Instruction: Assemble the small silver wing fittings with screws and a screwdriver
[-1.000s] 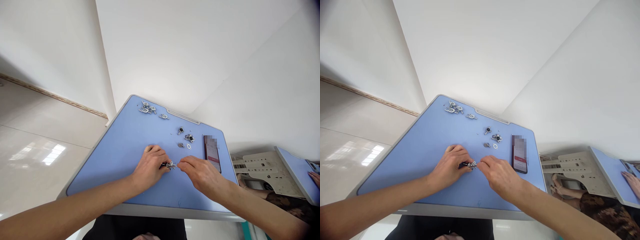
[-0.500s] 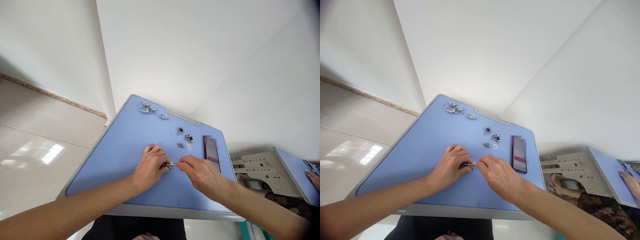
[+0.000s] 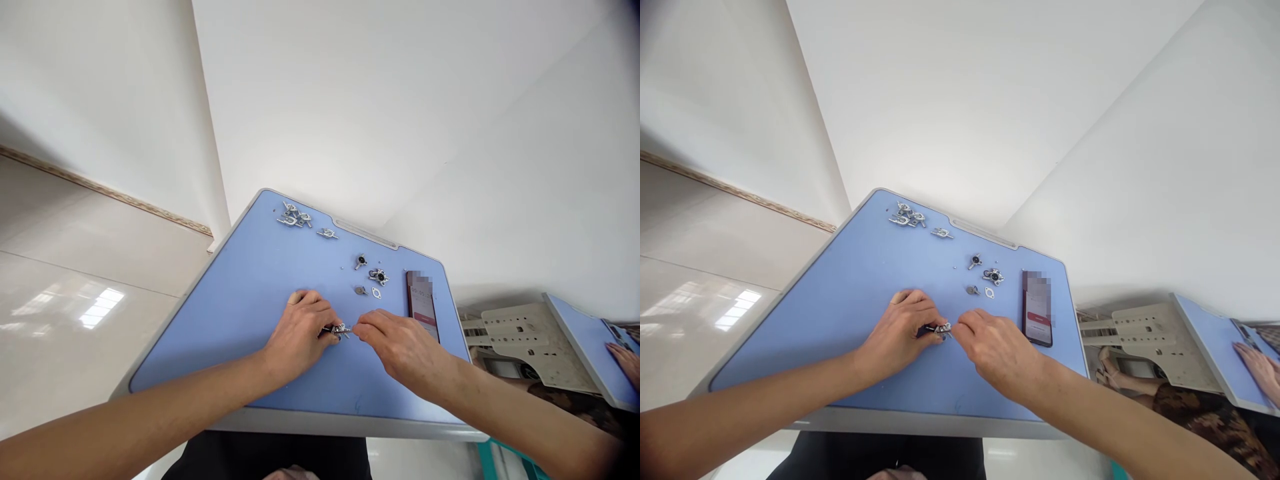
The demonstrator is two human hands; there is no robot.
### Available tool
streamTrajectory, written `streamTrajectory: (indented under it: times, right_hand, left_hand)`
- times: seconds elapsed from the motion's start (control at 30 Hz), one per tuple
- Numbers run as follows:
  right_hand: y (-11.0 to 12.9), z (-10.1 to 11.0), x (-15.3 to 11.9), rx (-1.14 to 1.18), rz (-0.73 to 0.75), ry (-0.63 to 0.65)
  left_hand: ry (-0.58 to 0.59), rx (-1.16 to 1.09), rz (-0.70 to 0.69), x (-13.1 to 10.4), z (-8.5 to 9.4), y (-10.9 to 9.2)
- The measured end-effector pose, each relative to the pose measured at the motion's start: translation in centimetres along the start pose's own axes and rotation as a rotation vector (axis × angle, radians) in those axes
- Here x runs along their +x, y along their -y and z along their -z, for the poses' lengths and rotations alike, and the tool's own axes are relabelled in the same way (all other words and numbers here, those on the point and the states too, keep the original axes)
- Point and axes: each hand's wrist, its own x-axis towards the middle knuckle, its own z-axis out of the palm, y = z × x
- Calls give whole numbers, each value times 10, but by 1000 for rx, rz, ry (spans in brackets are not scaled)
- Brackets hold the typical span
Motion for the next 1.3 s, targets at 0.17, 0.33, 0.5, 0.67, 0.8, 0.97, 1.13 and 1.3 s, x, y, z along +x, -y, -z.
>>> streamTrajectory:
  times: [0.17, 0.33, 0.5, 0.67, 0.8, 0.97, 1.13, 1.3]
  right_hand:
    - [2, 0, 1, -25, -14, 35]
    - [0, 2, 3, -31, -50, 87]
    - [-1, 2, 3, -64, -38, 85]
    - [10, 9, 10, -185, -7, 196]
    - [25, 20, 25, -302, -35, 372]
    - [31, 27, 30, -348, -6, 444]
    - [32, 29, 26, -506, 244, 432]
    - [42, 38, 49, -329, 27, 670]
  left_hand:
    - [10, 9, -3, 0, 1, 0]
    - [9, 4, -2, 0, 0, 0]
    - [14, -4, 5, 0, 0, 0]
    - [17, -4, 11, 0, 0, -1]
    - [15, 16, 4, 0, 0, -2]
    - [5, 43, -6, 0, -1, 0]
    - [-9, 35, -15, -1, -2, 0]
    - [-17, 92, -33, -1, -2, 0]
